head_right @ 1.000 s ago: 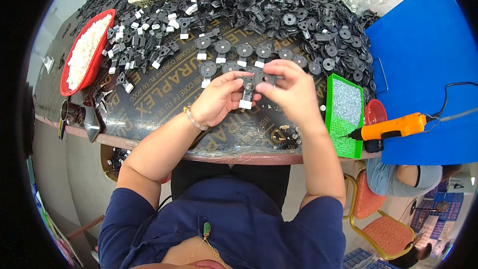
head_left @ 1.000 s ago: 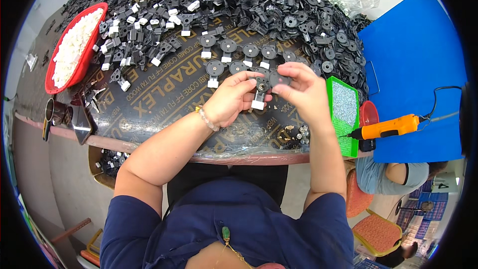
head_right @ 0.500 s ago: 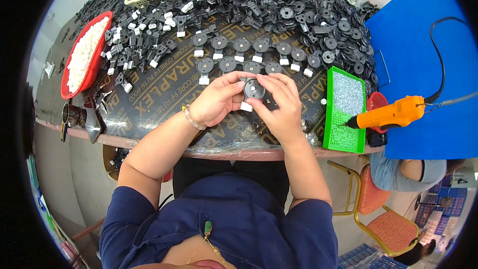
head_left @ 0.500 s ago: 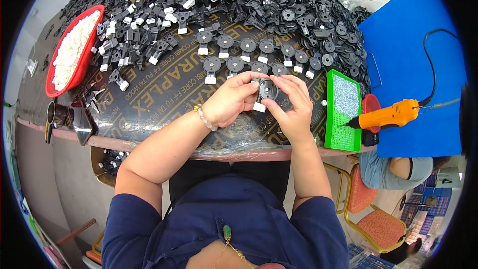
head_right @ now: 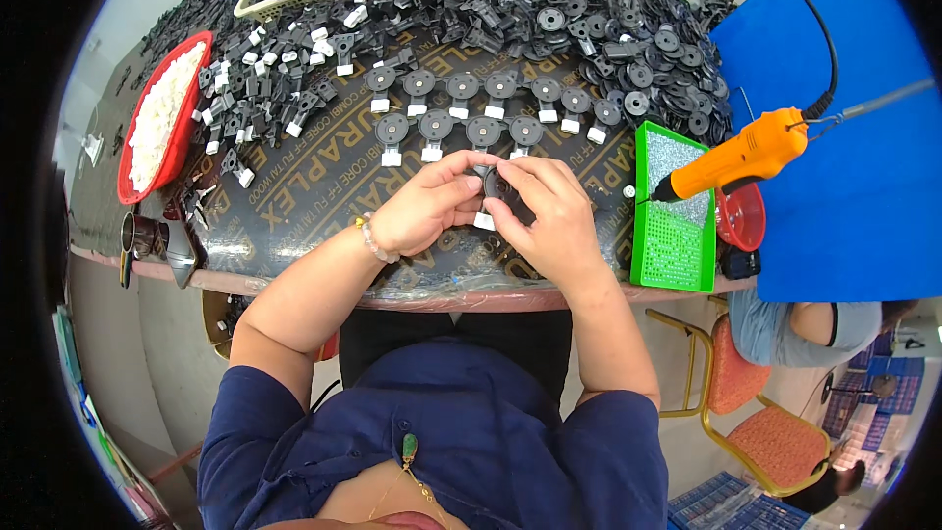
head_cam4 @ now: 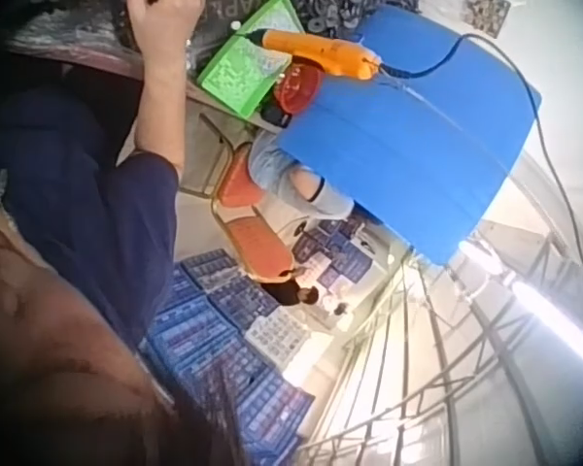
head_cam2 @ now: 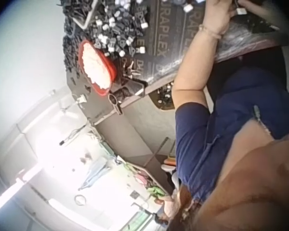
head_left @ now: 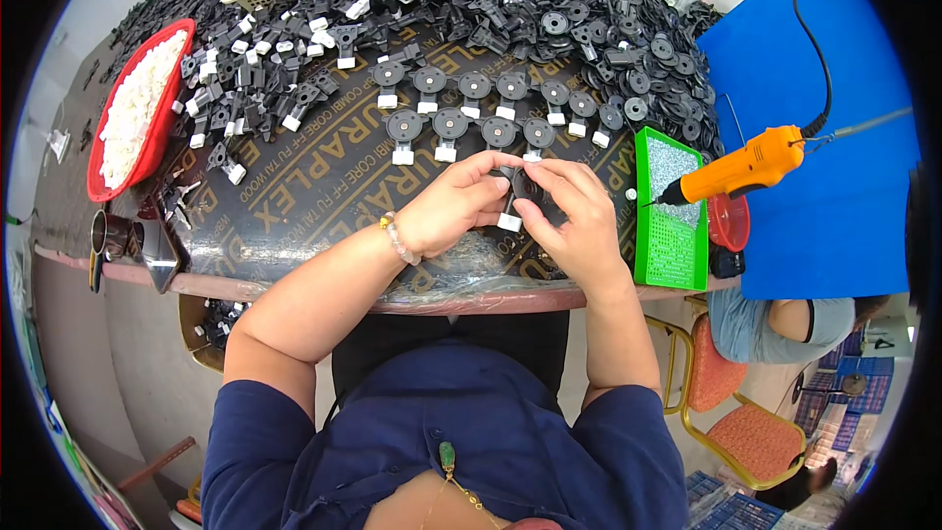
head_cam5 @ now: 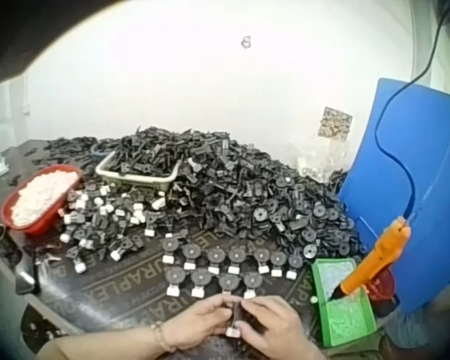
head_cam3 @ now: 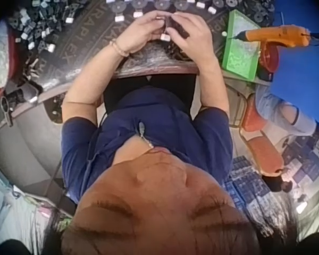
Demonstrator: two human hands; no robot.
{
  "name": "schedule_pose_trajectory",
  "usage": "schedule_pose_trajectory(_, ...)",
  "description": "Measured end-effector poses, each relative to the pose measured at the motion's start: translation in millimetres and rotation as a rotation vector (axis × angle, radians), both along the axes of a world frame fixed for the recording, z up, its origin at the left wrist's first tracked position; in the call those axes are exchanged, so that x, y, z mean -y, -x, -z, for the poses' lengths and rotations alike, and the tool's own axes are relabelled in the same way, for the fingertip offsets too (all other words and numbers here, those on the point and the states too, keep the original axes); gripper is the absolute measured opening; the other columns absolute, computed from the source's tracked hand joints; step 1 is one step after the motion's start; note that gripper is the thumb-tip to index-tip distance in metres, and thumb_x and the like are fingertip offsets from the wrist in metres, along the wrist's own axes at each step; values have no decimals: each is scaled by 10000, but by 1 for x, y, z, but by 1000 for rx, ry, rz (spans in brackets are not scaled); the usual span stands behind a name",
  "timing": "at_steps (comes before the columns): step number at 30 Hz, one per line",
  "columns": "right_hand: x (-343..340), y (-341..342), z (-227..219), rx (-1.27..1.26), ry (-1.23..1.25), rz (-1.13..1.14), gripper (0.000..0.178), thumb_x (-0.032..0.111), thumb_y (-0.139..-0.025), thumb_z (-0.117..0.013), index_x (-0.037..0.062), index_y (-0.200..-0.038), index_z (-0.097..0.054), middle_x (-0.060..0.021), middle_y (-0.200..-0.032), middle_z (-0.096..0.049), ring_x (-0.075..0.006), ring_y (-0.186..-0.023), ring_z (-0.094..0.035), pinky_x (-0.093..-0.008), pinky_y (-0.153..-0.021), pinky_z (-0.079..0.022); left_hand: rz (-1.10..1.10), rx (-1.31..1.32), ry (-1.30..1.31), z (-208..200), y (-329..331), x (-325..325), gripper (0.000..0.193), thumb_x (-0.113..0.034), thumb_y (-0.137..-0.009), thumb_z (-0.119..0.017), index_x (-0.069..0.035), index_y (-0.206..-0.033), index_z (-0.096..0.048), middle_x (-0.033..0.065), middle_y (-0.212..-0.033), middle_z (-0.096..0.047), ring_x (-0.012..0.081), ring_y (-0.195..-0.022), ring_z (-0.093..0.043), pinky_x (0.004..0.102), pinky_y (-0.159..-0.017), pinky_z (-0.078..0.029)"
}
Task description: Assembling small black plastic components with white inserts by hand on a factory workbench.
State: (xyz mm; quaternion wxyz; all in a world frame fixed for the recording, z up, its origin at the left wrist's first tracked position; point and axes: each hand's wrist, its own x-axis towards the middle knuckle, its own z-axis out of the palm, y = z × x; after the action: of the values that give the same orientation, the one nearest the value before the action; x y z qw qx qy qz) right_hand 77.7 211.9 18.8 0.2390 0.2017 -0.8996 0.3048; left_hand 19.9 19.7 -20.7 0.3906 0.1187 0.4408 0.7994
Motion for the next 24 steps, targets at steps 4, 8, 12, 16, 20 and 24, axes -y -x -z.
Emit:
schedule_pose_trajectory(4, 1, 0, -1, 6, -20, -4, 420, 95, -732, -843, 14, -1125, -721, -133, -1113, -696, -312, -997, -663, -388, -866, -537, 37, -31, -3, 7, 2, 1, 370, -117, -1059, -489, -65, -1425, -471, 49, -1242, -611, 148, -1141, -634, 348, -1001, -544)
schedule_pose_trajectory(8, -4, 0, -4, 37, -30, -16, 416, 94, -732, -849, 6, -1117, -720, -134, -1107, -697, -306, -1003, -670, -383, -874, -538, 48, -90, 91, 1, 2, 2, 420, -126, -1052, -511, -77, -1460, -425, 97, -1308, -612, 193, -1186, -634, 356, -1020, -534)
schedule_pose_trajectory(12, -30, 9, -6, 117, 50, 196, 391, 103, -753, -840, -14, -1104, -715, -151, -1105, -703, -279, -980, -691, -374, -865, -546, 46, 8, -45, -6, 0, 0, 456, -100, -1032, -505, -67, -1471, -382, 159, -1306, -623, 234, -1158, -659, 362, -988, -545)
schedule_pose_trajectory(16, -67, 28, 2, 223, -124, 547, 384, 144, -788, -815, -6, -1127, -712, -198, -1125, -693, -352, -1001, -675, -396, -873, -538, 62, -69, 56, -5, 4, 2, 505, -119, -1036, -508, -65, -1506, -332, 231, -1340, -609, 278, -1192, -656, 381, -1016, -538)
schedule_pose_trajectory(20, -64, 48, 25, 268, -182, 474, 368, 131, -813, -787, -23, -1137, -702, -199, -1164, -685, -379, -1096, -648, -427, -965, -509, 33, -298, 171, -15, -3, 1, 429, -83, -1030, -499, -49, -1452, -428, 160, -1164, -681, 210, -1053, -688, 333, -923, -562)
schedule_pose_trajectory(24, -73, 48, 27, 176, -116, 407, 439, 147, -832, -784, -7, -1224, -660, -193, -1217, -669, -382, -1130, -632, -426, -999, -491, 126, -930, 344, -48, -36, -3, 298, -117, -993, -579, -22, -1275, -591, 117, -968, -698, 203, -807, -698, 333, -750, -570)
